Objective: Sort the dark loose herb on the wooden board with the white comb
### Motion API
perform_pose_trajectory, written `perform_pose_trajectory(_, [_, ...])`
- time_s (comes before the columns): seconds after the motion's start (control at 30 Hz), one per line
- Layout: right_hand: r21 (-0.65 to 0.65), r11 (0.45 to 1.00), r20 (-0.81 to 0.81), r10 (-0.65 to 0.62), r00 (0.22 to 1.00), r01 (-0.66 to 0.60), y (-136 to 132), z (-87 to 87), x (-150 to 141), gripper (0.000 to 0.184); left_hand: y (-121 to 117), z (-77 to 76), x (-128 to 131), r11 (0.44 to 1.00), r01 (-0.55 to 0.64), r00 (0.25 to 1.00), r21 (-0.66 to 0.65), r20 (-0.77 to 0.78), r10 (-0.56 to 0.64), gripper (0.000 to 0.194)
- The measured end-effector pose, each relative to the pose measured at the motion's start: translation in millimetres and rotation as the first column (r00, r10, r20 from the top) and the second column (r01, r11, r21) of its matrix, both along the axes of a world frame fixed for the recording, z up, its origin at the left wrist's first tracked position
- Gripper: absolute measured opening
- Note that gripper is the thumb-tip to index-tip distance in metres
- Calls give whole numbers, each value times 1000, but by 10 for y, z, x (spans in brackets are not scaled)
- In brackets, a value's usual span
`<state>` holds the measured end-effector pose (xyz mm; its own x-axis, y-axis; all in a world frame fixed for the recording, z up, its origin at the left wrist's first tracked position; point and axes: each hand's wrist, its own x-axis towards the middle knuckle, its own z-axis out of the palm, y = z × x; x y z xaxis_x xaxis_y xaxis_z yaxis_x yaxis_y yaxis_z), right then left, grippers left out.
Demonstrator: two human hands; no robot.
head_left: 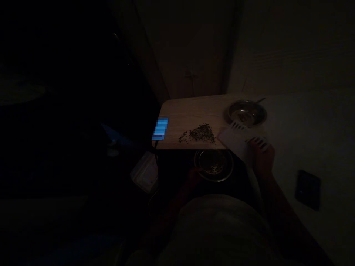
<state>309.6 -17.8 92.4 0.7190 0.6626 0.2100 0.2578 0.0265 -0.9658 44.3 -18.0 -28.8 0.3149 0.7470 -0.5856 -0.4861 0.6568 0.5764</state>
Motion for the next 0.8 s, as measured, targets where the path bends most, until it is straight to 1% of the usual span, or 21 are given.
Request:
perform_pose_trajectory(0.07, [-16,998,3,55,998,-55,-9,1,-13,25,-36,-23,-24,998,-47,997,43,-57,49,36])
perform_pose_trajectory(0.13, [-18,995,-1,98,995,-98,-15,-5,-21,24,-54,-42,-41,996,-66,993,66,-88,72,35])
perform_pose_trajectory(0.33, [19,992,-17,126,992,-126,-27,-29,17,22,-34,-92,-40,993,-76,989,87,-119,86,31])
perform_pose_trajectory(0.43, [1,989,5,150,989,-150,-40,-37,50,21,-24,-121,-12,990,-94,983,104,-147,109,31])
perform_pose_trajectory(0.5, [-17,985,17,171,985,-171,-45,-37,60,19,-18,-136,2,988,-101,980,116,-160,119,34])
perform_pose_trajectory(0.53, [-24,984,20,176,984,-176,-46,-37,60,19,-14,-143,4,989,-91,981,113,-162,109,32])
perform_pose_trajectory(0.6, [-25,985,25,170,985,-169,-43,-40,58,18,-10,-156,-4,994,-65,980,87,-182,81,21])
perform_pose_trajectory(0.63, [-23,987,29,162,986,-161,-42,-44,58,18,-10,-161,-15,993,-67,977,98,-197,85,21])
perform_pose_trajectory(0.73, [-14,991,29,131,991,-131,-42,-62,70,18,-18,-170,-62,985,-85,953,152,-275,125,30])
perform_pose_trajectory(0.8, [-15,990,26,143,989,-143,-47,-72,82,19,-25,-163,-89,981,-90,932,173,-334,144,30])
